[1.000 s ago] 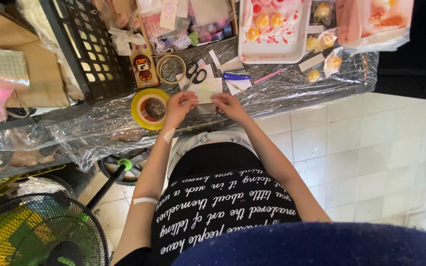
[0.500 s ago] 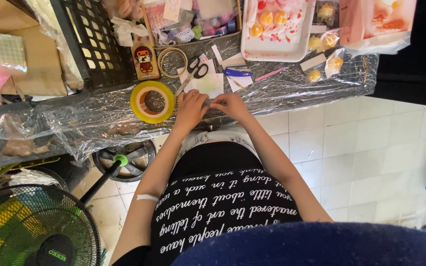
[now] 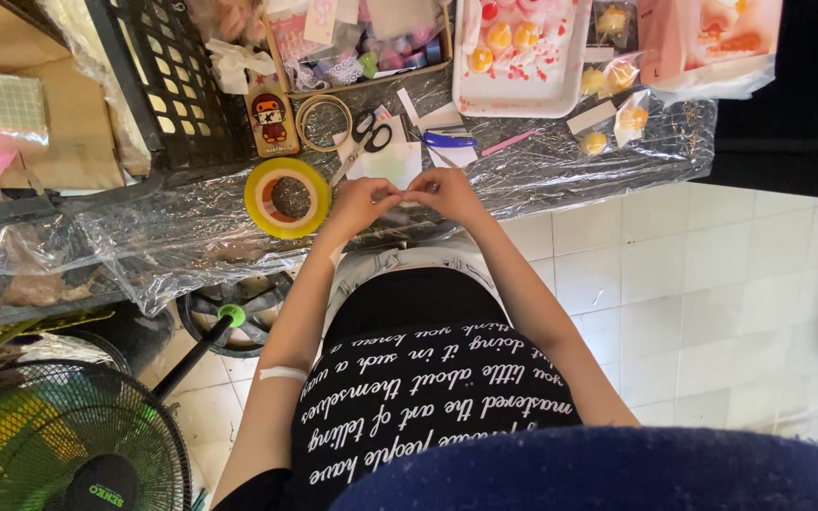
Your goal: Labeling small wax candle objects and wrapping them in decorative paper.
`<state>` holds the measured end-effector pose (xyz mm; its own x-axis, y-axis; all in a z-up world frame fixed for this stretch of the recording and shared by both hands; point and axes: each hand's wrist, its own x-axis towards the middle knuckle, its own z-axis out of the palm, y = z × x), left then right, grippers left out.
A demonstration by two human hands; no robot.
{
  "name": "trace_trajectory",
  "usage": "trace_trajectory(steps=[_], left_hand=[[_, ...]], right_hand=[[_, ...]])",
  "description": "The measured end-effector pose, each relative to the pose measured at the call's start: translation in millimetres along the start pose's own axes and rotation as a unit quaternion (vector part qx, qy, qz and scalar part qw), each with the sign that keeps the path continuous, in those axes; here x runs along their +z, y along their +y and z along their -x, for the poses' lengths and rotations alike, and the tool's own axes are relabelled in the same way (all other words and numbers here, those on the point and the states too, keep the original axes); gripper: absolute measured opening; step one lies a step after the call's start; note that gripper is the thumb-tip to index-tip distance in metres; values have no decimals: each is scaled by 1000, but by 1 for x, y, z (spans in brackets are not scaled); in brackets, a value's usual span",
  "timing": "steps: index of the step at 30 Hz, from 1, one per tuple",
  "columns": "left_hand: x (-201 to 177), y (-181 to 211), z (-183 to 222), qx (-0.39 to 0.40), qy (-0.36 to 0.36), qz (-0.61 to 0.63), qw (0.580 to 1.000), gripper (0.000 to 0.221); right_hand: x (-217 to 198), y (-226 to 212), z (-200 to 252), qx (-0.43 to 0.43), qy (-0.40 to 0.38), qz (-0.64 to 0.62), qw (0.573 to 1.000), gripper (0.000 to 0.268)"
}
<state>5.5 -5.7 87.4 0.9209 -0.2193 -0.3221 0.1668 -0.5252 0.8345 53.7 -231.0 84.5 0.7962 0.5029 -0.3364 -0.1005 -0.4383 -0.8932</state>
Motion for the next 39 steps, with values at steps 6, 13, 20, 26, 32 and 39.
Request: trace_trajectory(steps=[6,13,20,26,32,39], left_hand=[[-5,5,3,-27,23,62,997,17],[13,-15,-4,-98,-12,176,979,20],[39,-35,-24,-52,-35,279,958,20],[38,-39,-49,-47,-4,298,953,22],[16,-20,-78,-51,17,299,953,20],[8,-12,-91,-82,46,281,955,21]], right_hand=[[-7,-8,1,-3,40,-36,999,19],[-10,13,-3,12,27,-39,999,15],[-14,22,-15,23,27,-48,998,14],[-57,58,-47,-10,72,-67,995,19],[-129,31,-84,25,254,193,947,38],[-121,23,-116,37,285,294,912,60]])
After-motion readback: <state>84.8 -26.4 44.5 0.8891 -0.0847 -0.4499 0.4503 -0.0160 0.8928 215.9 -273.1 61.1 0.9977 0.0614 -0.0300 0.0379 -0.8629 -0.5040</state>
